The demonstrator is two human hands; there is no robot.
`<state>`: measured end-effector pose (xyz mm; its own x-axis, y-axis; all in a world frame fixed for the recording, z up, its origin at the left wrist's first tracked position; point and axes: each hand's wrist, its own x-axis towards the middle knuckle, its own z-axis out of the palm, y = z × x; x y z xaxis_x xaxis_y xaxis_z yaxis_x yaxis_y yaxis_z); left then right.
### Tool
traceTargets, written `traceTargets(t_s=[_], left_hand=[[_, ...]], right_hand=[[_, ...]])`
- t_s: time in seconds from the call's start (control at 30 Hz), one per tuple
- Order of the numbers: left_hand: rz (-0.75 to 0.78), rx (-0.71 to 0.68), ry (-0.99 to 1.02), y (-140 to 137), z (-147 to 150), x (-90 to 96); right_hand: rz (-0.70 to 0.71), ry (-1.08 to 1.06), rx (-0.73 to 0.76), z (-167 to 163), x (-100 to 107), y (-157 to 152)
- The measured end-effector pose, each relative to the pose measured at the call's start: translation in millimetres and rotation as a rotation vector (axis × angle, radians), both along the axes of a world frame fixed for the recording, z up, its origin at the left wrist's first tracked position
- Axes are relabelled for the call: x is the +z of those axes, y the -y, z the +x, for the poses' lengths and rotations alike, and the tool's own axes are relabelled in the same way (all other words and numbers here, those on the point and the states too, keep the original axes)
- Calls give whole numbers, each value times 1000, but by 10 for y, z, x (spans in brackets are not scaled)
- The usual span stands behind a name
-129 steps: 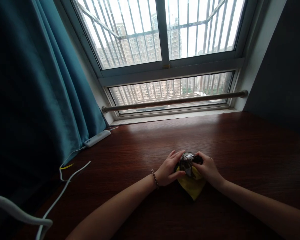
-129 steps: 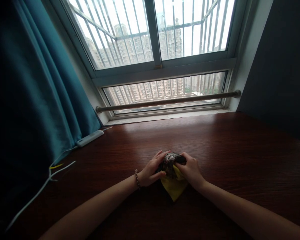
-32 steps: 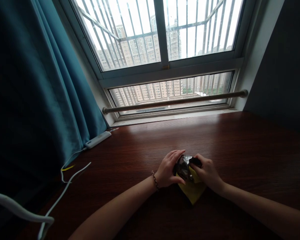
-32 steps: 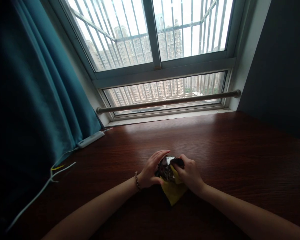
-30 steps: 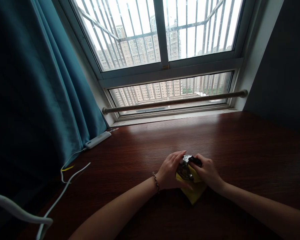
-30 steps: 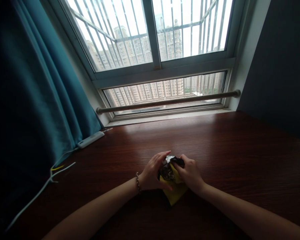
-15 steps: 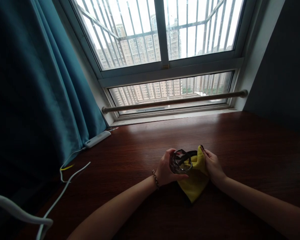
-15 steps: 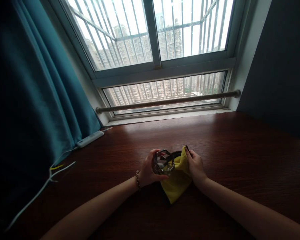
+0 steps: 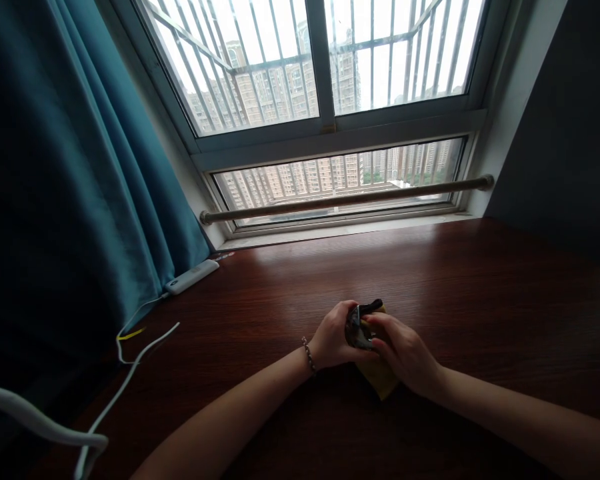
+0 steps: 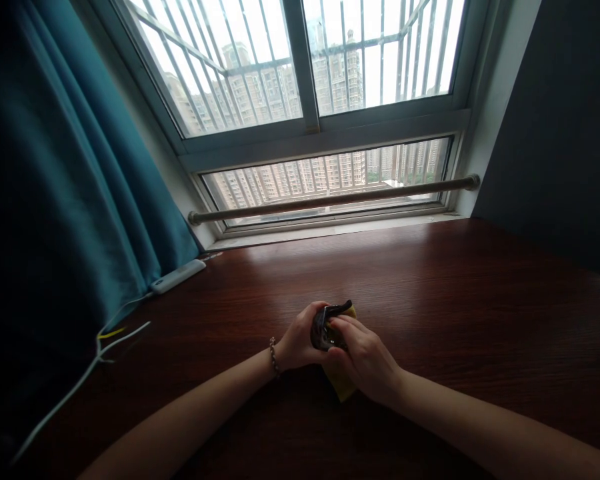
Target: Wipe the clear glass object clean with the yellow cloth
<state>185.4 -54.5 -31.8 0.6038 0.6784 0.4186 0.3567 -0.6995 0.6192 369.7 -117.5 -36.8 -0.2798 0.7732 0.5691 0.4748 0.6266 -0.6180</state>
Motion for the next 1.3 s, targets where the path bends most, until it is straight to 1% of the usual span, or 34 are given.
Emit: traceTargets(t_s=[0.1, 0.23, 0.33, 0.4, 0.5, 0.53, 0.6, 0.7, 0.93, 1.0, 1.03, 1.1, 1.17, 1.23, 1.3], left_hand=[[-8, -8, 11, -7, 0, -31], [-18, -20, 6, 9, 7, -4], [0, -18, -21, 27, 13, 37], [29, -21, -34, 32, 15, 40], [74, -54, -23, 19, 18, -1], [89, -66, -15, 11, 19, -20], [116, -67, 0, -3, 20, -51], [127, -15, 7, -16, 14, -58], [69, -7, -28, -8, -17, -12], [52, 0, -34, -3, -13, -17], [47, 7, -37, 0, -10, -20], [42, 30, -44, 7, -2, -23], [43, 49, -52, 13, 3, -21], [45, 46, -54, 14, 4, -20], [46, 31, -43, 9, 1, -29]], right_hand=[[50, 149, 107, -14, 68, 57], [18, 193, 163, 38, 179, 39], [60, 271, 188, 75, 218, 4], [138, 335, 150, 64, 200, 0], [282, 399, 19, -10, 133, 29], [315, 405, -19, -40, 112, 42], [337, 391, -54, -83, 81, 59], [267, 315, -2, -77, 63, 49], [-82, -3, 258, 40, 109, 0], [-134, -60, 283, 30, 108, 7], [-133, -84, 265, 22, 98, 10], [-56, -119, 181, 7, 60, 11], [85, -105, 86, -3, 17, 8], [204, -14, 4, -11, -13, 7], [256, 131, -72, -24, -22, 15]])
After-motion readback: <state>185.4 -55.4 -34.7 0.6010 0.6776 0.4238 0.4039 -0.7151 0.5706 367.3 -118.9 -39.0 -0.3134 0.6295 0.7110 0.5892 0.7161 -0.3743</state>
